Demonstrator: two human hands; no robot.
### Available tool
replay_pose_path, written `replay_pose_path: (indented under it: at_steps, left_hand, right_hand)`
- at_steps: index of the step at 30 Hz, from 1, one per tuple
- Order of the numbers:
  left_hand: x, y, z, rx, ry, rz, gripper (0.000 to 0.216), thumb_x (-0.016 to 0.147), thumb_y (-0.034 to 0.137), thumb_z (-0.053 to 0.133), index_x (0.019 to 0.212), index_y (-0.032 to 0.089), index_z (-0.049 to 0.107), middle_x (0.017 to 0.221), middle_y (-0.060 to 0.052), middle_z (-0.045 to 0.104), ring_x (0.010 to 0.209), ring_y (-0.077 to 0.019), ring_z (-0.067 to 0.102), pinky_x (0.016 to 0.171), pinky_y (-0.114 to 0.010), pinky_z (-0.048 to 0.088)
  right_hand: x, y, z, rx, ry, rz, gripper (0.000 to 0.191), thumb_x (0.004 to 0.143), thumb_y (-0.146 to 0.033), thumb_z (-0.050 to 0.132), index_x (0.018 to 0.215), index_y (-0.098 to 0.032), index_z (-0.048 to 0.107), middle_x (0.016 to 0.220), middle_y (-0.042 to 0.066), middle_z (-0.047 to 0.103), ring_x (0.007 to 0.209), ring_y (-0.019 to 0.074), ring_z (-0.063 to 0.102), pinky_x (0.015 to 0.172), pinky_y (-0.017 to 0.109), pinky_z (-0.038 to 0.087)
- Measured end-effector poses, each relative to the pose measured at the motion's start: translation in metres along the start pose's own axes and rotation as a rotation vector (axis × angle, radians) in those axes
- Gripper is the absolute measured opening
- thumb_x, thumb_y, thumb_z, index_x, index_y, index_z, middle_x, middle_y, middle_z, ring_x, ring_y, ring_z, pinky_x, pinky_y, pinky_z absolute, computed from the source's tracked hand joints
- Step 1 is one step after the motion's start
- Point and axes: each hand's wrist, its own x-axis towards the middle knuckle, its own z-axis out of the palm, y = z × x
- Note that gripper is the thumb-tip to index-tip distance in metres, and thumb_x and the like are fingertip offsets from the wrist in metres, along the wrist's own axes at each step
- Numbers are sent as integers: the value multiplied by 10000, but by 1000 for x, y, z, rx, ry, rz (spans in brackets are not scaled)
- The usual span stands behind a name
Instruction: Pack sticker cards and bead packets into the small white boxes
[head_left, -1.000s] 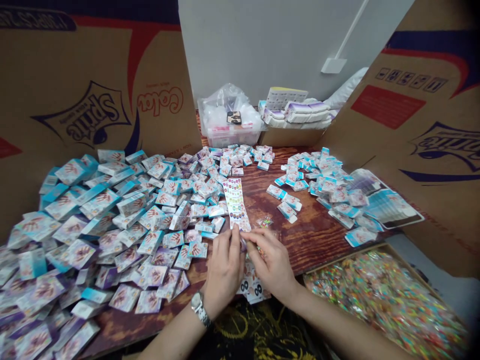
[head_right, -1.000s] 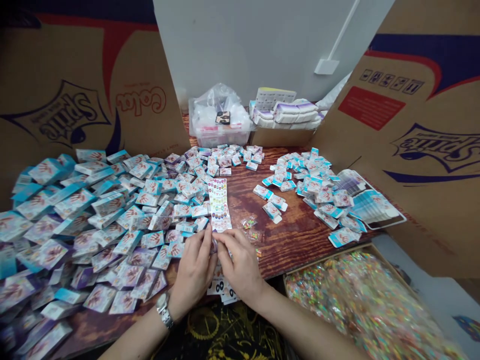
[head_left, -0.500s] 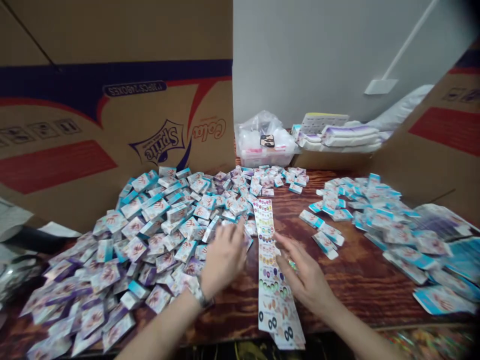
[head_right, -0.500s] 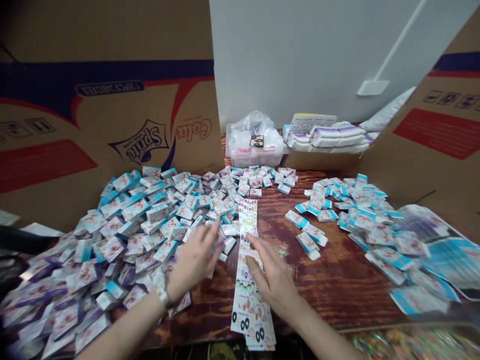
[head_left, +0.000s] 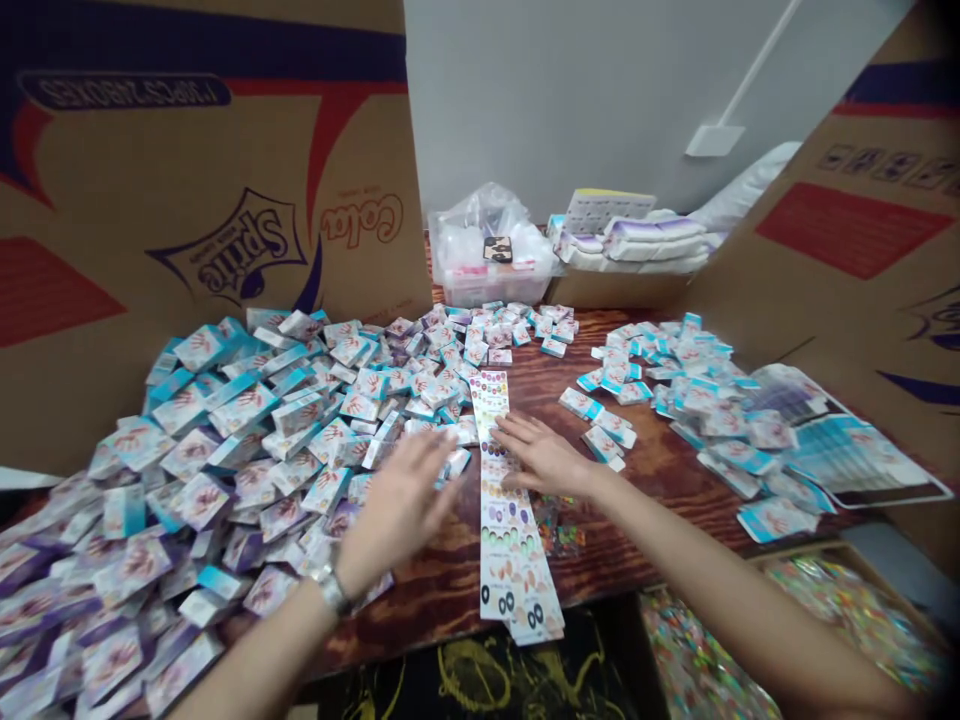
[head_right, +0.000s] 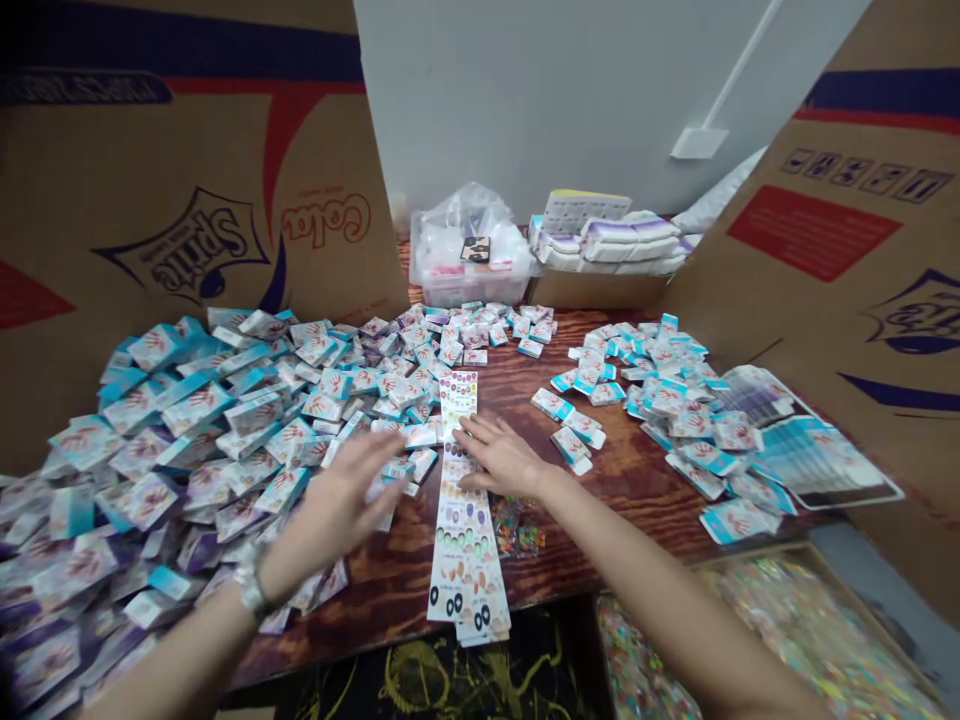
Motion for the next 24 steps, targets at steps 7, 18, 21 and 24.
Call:
replay_pose_path:
  at_steps: [7, 18, 21, 24]
  left_hand:
    - [-46, 45, 68, -311, -168, -150, 348, 859, 197, 490, 1202, 159, 540, 1211, -134, 568, 1130, -255, 516, 950, -439, 455]
    - [-20, 57, 25, -1696, -342, -848, 533, 881, 579, 369, 980, 128, 635, 846, -114, 672, 705, -169, 627, 598, -279, 493]
    - [-6, 55, 21, -2001, -180, -941, 485, 882, 541, 416, 1097, 140, 586, 1075, -139, 649, 909, -215, 640, 761, -350, 519]
    - [4, 52, 24, -1992, -5, -1067, 309, 847, 378, 559, 1032, 131, 589, 1009, -119, 678, 867, -218, 658, 821, -385, 509]
  right_hand:
    - [1, -6, 27, -64, 113, 57, 342, 877, -260, 570, 1217, -230, 571, 1285, 108, 568, 1223, 268, 489, 1014, 533, 352]
    - [-23, -43, -57, 70, 399, -73, 341, 925, -191, 454, 1247, -257, 541, 1235, 56, 609, 1137, 192, 556, 992, 482, 407]
    - [-45, -77, -78, 27, 367, -269, 344, 927, -181, 457, 1246, -283, 535, 1184, 27, 643, 1115, 176, 570, 983, 438, 438]
    - [-64, -106, -84, 51, 194, -414, 315, 945, -162, 401, 1199, -229, 574, 1088, 38, 689, 1013, 170, 626, 900, 378, 515]
